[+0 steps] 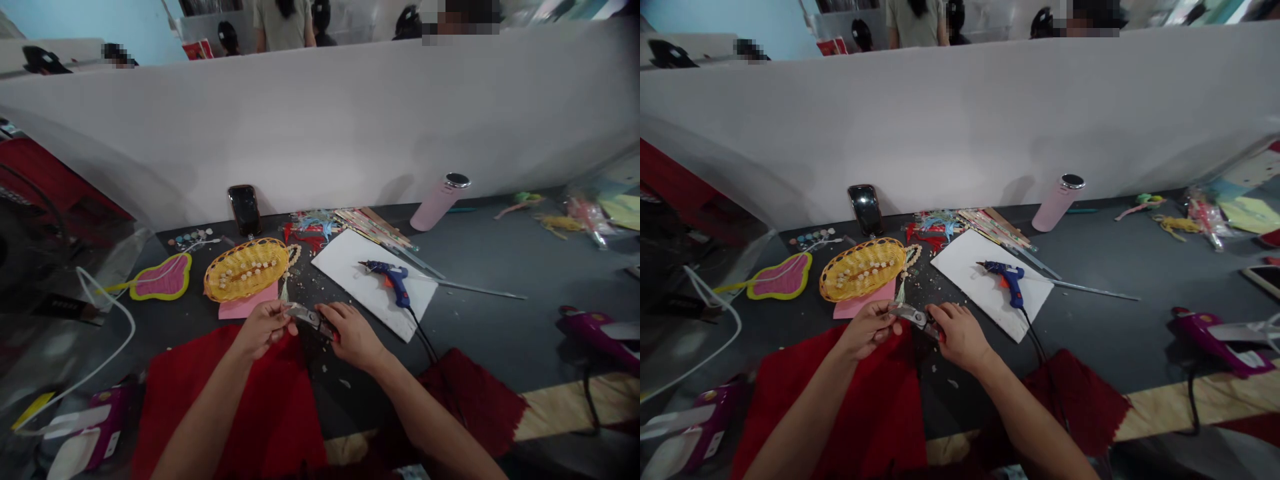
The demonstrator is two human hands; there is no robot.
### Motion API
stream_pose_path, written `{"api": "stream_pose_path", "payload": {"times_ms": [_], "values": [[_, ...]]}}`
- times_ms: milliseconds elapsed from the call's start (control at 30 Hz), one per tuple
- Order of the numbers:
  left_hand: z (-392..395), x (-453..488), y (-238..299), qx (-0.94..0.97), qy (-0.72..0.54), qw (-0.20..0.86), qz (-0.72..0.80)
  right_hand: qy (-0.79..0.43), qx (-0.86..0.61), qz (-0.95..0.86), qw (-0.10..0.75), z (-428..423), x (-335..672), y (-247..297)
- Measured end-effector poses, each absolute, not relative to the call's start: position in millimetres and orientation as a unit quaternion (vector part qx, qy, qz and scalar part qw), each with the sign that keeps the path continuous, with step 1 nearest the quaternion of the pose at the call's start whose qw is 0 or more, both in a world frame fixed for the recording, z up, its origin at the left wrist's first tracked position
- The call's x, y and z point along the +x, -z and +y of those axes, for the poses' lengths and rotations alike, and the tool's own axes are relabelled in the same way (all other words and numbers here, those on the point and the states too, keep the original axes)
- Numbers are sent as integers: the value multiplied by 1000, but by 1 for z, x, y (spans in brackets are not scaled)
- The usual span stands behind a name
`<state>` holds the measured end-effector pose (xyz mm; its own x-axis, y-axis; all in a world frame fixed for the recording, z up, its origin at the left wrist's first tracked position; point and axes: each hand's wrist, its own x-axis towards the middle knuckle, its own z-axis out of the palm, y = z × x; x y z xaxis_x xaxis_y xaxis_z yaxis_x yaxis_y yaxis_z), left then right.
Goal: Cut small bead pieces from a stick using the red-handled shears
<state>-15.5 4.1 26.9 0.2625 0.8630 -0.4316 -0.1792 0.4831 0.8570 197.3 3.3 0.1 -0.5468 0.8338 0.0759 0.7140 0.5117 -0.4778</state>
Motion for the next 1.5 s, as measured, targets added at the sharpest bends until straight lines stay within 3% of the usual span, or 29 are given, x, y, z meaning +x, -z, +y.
{"api": "stream_pose_path", "payload": {"times_ms": [233,633,1033,1200,1500], "values": [[7,-17,-12,389,-393,692,465,-203,-473,-843,154,0,194,0],[3,-2,-18,557,-416,435,573,-184,-505,-827,166,2,195,6],[7,-13,-14,462,-383,602,526,-196,-467,-846,169,5,200,5],[5,-13,-16,463,-385,608,517,-204,-467,-838,197,2,198,7],[5,-12,-22,447,-386,616,522,-182,-469,-846,175,4,197,6]]}}
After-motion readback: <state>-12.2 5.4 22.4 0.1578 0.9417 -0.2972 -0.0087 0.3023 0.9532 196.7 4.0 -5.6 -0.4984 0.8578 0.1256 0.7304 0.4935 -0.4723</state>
